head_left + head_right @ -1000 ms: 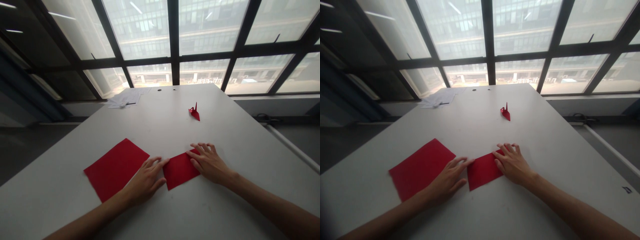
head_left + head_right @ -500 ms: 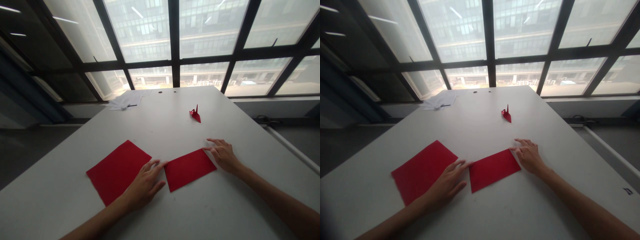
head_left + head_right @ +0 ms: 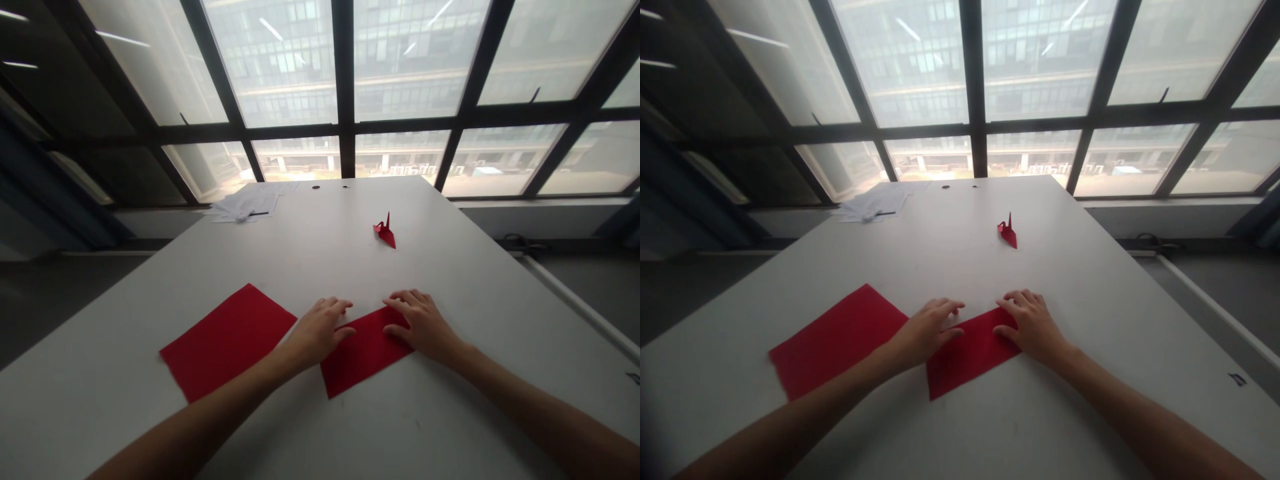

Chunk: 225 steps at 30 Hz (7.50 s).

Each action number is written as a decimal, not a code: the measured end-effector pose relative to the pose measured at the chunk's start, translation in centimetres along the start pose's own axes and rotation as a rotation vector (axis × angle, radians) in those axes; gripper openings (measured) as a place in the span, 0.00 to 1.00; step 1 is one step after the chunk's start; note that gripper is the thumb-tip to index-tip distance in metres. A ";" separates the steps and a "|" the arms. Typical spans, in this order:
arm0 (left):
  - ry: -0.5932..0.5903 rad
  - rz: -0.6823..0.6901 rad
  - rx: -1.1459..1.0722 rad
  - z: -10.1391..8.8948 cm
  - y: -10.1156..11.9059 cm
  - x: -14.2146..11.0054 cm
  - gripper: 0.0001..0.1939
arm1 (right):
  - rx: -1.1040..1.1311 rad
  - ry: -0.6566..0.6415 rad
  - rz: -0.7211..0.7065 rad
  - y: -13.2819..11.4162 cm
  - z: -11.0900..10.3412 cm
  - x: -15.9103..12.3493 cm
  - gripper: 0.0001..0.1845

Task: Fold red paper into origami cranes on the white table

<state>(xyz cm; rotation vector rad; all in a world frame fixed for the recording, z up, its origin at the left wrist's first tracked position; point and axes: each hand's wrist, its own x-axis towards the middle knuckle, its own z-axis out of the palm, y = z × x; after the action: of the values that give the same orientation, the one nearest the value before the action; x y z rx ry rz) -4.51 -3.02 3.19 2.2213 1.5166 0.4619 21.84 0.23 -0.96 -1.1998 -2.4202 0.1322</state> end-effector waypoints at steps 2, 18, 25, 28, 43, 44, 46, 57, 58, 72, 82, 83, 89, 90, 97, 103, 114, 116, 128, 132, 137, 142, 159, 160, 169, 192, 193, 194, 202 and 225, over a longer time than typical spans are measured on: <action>-0.003 -0.035 0.015 0.5 0.8 1.3 0.21 | -0.028 0.023 -0.001 0.1 -0.1 0.2 0.23; -0.173 -0.283 -0.769 -1.0 0.4 5.2 0.17 | 0.825 0.150 0.456 0.2 -2.4 2.4 0.34; 0.054 -0.257 -1.188 0.9 0.5 5.4 0.20 | 1.388 0.123 0.695 -1.0 -1.2 4.0 0.34; 0.017 -0.207 -1.171 1.1 0.1 5.2 0.19 | 1.271 0.156 0.642 -0.6 -0.4 4.2 0.21; -0.492 -0.378 -1.535 -0.5 -1.6 6.2 0.34 | 1.181 0.307 0.179 0.5 -0.7 3.6 0.05; -0.537 -0.374 -1.503 -0.7 -1.6 6.1 0.34 | 1.162 0.281 0.138 0.5 -0.9 3.6 0.07; -0.583 -0.339 -1.386 -1.0 -1.4 5.9 0.29 | 1.152 0.214 0.091 0.2 -1.2 3.6 0.10; 0.150 -0.266 -1.366 1.8 -0.4 5.8 0.21 | 1.357 0.124 0.466 -1.3 -0.4 3.6 0.22; 0.174 -0.261 -1.375 2.0 -0.3 5.7 0.21 | 1.294 0.105 0.461 -1.4 -0.3 3.5 0.20; 0.132 -0.252 -1.188 1.9 0.6 4.8 0.18 | 1.130 0.055 0.359 -2.0 0.0 3.0 0.08; 0.215 -0.248 -1.076 2.6 0.8 4.3 0.18 | 1.177 0.087 0.386 -2.2 0.8 2.7 0.11; 0.218 -0.247 -1.069 2.6 0.8 4.3 0.18 | 1.176 0.088 0.386 -2.2 0.8 2.7 0.11; 0.216 -0.237 -1.069 2.7 0.7 4.3 0.18 | 1.148 0.081 0.379 -2.2 0.8 2.6 0.11; 0.217 -0.235 -1.066 2.7 0.7 4.3 0.18 | 1.141 0.081 0.376 -2.2 0.8 2.6 0.11; 0.223 -0.234 -1.057 2.7 0.7 4.2 0.16 | 1.150 0.087 0.357 -2.3 0.8 2.5 0.10; 0.222 -0.239 -1.066 2.6 0.8 4.2 0.16 | 1.141 0.084 0.373 -2.2 0.9 2.6 0.10; 0.226 -0.251 -1.062 2.6 0.7 4.3 0.17 | 1.139 0.081 0.369 -2.3 0.9 2.6 0.11; 0.226 -0.249 -1.059 2.6 0.7 4.3 0.16 | 1.141 0.073 0.374 -2.2 0.8 2.7 0.11; 0.214 -0.234 -1.059 2.6 0.8 4.3 0.17 | 1.133 0.078 0.376 -2.3 0.8 2.8 0.12; 0.178 -0.244 -1.078 2.3 0.7 4.3 0.18 | 1.139 0.096 0.396 -2.1 0.8 2.7 0.13; 0.094 -0.280 -1.260 2.0 0.2 4.7 0.21 | 1.126 0.108 0.453 -1.9 0.8 2.7 0.12; 0.145 -0.291 -1.274 2.2 -0.5 4.8 0.21 | 1.135 0.118 0.497 -1.7 0.8 2.8 0.12; 0.306 -0.278 -1.275 2.5 -0.6 5.4 0.19 | 1.096 0.018 0.454 -0.6 0.6 2.6 0.13; 0.301 -0.276 -1.277 2.4 -0.7 5.5 0.18 | 1.091 0.012 0.448 -0.5 0.6 2.6 0.12; 0.211 -0.248 -1.313 2.2 -1.4 5.8 0.19 | 1.105 0.006 0.439 -0.1 0.7 2.5 0.12; -0.059 -0.217 -1.094 1.4 -1.6 5.6 0.23 | 1.139 0.103 0.511 0.3 -0.5 3.3 0.14; -0.067 -0.220 -1.101 1.4 -1.6 5.6 0.23 | 1.140 0.102 0.512 0.3 -0.5 3.3 0.14; -0.083 -0.225 -1.111 1.4 -1.7 5.7 0.23 | 1.138 0.104 0.513 0.3 -0.5 3.4 0.14; -0.089 -0.225 -1.068 1.7 -2.0 5.8 0.19 | 1.116 0.146 0.535 0.7 -0.3 3.4 0.14; -0.141 -0.180 -1.049 1.5 -1.2 5.6 0.19 | 1.113 0.252 0.600 1.2 -0.1 3.5 0.16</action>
<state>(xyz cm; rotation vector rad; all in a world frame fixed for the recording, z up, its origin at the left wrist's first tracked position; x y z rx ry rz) -2.72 2.37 1.51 1.2546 1.0082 0.7876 20.94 3.67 0.01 -1.1756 -1.2816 1.2186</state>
